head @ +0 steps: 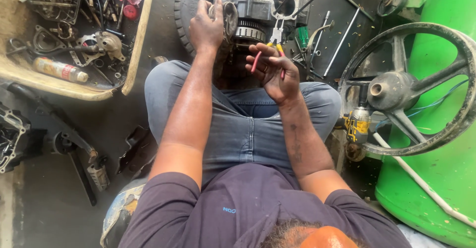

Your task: The recorder is assembling and repairing a motorcycle engine while seated on the floor.

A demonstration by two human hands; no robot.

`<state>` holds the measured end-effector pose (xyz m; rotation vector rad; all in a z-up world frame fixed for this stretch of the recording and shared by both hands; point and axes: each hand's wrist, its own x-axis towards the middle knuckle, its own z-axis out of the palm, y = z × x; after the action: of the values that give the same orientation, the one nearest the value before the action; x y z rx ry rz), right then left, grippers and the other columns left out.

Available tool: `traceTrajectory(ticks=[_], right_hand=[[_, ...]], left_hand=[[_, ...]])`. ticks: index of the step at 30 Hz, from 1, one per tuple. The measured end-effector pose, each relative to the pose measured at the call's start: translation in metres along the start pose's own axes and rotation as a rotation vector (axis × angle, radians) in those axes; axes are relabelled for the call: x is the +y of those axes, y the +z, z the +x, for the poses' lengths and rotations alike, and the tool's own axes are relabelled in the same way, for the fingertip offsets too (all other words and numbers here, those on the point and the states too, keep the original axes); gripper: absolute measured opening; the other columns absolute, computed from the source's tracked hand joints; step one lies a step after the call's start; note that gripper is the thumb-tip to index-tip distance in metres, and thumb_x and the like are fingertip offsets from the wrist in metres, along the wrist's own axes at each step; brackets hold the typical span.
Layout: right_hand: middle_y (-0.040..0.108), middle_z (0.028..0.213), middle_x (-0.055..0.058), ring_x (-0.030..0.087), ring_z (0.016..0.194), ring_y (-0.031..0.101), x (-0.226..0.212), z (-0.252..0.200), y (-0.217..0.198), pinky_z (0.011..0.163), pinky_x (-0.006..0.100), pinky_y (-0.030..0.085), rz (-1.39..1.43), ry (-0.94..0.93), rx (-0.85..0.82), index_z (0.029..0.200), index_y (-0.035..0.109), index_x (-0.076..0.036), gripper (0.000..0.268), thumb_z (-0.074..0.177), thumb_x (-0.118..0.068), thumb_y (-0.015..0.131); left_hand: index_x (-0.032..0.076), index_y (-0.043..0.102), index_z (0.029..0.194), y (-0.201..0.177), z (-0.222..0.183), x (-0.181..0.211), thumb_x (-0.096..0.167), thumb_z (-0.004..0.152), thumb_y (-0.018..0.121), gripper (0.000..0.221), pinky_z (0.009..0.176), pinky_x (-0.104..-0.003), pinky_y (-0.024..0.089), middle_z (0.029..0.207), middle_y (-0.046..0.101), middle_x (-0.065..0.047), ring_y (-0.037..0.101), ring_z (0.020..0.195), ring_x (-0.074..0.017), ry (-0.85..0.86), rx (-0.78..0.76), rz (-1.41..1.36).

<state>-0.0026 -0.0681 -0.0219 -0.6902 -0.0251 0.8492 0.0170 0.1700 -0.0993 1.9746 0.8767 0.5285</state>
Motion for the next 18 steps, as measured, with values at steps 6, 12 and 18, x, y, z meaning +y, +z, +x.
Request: traceTrajectory(ticks=[6, 12, 18], right_hand=[[0.062, 0.14, 0.025, 0.034, 0.125, 0.067, 0.001, -0.011, 0.02, 0.113, 0.05, 0.054, -0.13, -0.037, -0.024, 0.142, 0.055, 0.01, 0.049, 0.097, -0.01, 0.053], [0.06, 0.144, 0.025, 0.036, 0.122, 0.066, 0.013, -0.016, 0.025, 0.107, 0.05, 0.056, -0.218, 0.161, -0.068, 0.139, 0.053, 0.012, 0.054, 0.088, -0.006, 0.056], [0.066, 0.129, 0.028, 0.038, 0.118, 0.071, 0.011, 0.016, 0.043, 0.107, 0.049, 0.057, -0.339, 0.402, -0.206, 0.132, 0.061, 0.012, 0.049, 0.087, -0.006, 0.059]], left_hand=[[0.017, 0.062, 0.093, -0.006, -0.001, 0.007, 0.056, 0.1, 0.055, 0.041, 0.058, -0.044, 0.056, 0.073, 0.078, -0.008, 0.076, 0.069, -0.0266, 0.018, -0.017, 0.004], [0.013, 0.063, 0.099, -0.028, -0.018, 0.025, 0.049, 0.103, 0.047, 0.039, 0.048, -0.039, 0.061, 0.08, 0.076, -0.007, 0.074, 0.061, -0.0188, 0.114, -0.118, -0.609], [0.008, 0.065, 0.113, -0.078, -0.021, 0.061, 0.043, 0.114, 0.054, 0.037, 0.079, -0.044, 0.056, 0.103, 0.07, -0.015, 0.069, 0.091, -0.0345, 1.031, 0.035, -0.442]])
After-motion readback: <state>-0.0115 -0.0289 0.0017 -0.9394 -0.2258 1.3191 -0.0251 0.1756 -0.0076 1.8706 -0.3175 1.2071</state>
